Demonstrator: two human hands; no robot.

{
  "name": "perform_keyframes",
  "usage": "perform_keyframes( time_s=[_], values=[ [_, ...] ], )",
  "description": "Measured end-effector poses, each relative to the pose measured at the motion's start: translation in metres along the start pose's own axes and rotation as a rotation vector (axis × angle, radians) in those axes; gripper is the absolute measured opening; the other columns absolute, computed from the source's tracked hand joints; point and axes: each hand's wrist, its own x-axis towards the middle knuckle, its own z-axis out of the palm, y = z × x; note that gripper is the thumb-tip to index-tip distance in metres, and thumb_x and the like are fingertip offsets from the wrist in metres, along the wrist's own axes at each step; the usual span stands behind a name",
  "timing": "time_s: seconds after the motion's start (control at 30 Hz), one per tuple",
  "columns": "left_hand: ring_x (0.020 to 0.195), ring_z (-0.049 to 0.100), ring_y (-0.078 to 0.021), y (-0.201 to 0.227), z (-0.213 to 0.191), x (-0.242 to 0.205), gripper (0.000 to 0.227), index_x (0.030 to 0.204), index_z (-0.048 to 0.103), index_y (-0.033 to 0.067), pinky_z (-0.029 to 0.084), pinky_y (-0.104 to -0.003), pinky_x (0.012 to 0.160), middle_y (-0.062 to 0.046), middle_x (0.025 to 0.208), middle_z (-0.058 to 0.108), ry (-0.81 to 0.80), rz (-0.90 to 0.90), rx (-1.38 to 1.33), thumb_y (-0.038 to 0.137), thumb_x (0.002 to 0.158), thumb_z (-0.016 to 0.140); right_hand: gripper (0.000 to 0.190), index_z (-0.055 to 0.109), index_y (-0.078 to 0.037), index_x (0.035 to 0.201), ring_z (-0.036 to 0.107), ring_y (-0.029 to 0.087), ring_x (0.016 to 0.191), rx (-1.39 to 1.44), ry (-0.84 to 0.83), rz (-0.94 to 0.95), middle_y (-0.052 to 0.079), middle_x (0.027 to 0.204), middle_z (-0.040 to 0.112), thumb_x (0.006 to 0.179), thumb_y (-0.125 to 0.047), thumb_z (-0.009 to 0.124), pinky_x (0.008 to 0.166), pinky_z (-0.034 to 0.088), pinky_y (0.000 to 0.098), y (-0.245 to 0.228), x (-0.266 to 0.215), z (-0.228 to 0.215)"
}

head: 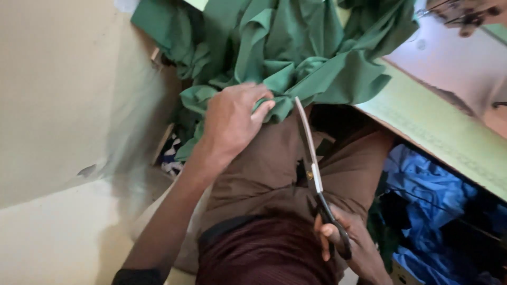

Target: Cutting green fabric with tailor scissors in a sewing workshop.

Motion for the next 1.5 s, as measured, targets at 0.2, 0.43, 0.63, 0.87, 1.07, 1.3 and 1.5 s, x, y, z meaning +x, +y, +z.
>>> perform_keyframes(
  time_s=[0.2,0.43,0.63,0.87,1.07,1.3,1.5],
  values=[
    [0.079,0.062,-0.0303,0.003,0.002,-0.005,0.012,0.103,0.065,0.0044,0.048,-0.046,0.058,-0.008,0.098,0.052,0.018,-0.017,-0.111,0.006,0.093,0.072,0.063,0.071,-0.001,0.096,0.068,0.02,0.058,0.185,-0.158,0.128,0.009,0.068,0.066,0.09,-0.062,0.055,0.061,0.05,0.031,-0.005,0.004,0.008],
    [0.065,0.057,-0.0195,0.011,0.005,-0.01,0.019,0.101,0.064,0.0073,0.047,-0.035,0.049,-0.004,0.093,0.049,0.12,0.018,-0.034,0.005,0.091,0.08,0.069,0.071,0.0,0.093,0.067,0.022,0.058,0.222,-0.184,0.232,0.009,0.068,0.066,0.082,-0.067,0.059,0.058,0.054,0.0325,-0.011,0.015,0.011],
    [0.065,0.048,-0.0166,0.018,0.001,-0.013,0.021,0.09,0.059,0.005,0.057,-0.031,0.061,-0.004,0.083,0.041,0.332,0.276,0.212,-0.001,0.097,0.078,0.069,0.07,-0.004,0.092,0.065,0.018,0.055,0.167,-0.225,0.102,0.007,0.063,0.066,0.086,-0.071,0.056,0.06,0.048,0.0301,-0.018,0.02,0.009],
    [0.062,0.051,-0.0158,0.021,0.001,-0.012,0.022,0.085,0.059,0.0065,0.052,-0.03,0.056,-0.003,0.078,0.044,0.414,0.372,0.26,0.0,0.103,0.069,0.065,0.07,-0.003,0.09,0.066,0.017,0.051,0.167,-0.173,0.066,0.009,0.059,0.068,0.088,-0.067,0.059,0.055,0.046,0.0285,-0.001,0.011,0.014],
    [0.06,0.051,-0.0151,0.025,0.001,-0.013,0.022,0.084,0.058,0.0063,0.048,-0.028,0.053,-0.003,0.078,0.045,0.407,0.354,0.244,0.0,0.103,0.069,0.064,0.071,-0.005,0.084,0.065,0.014,0.046,0.062,-0.067,0.132,0.006,0.05,0.069,0.08,-0.068,0.062,0.049,0.046,0.0273,-0.002,0.007,0.02],
    [0.062,0.049,-0.015,0.02,0.002,-0.013,0.021,0.085,0.059,0.0051,0.053,-0.028,0.055,-0.003,0.078,0.044,0.392,0.359,0.215,0.001,0.103,0.069,0.054,0.069,-0.01,0.067,0.057,0.011,0.046,-0.08,0.016,0.108,0.003,0.043,0.063,0.083,-0.061,0.064,0.05,0.039,0.0269,-0.004,0.005,0.019],
    [0.108,0.062,-0.0284,0.014,-0.008,-0.004,0.018,0.091,0.058,0.0016,0.05,-0.043,0.098,-0.013,0.112,0.064,0.239,0.163,-0.296,-0.008,0.092,0.074,0.059,0.066,-0.006,0.069,0.055,0.012,0.041,0.055,-0.045,0.064,0.006,0.041,0.062,0.087,-0.062,0.061,0.044,0.034,0.0273,-0.013,0.001,0.016]
  ],
)
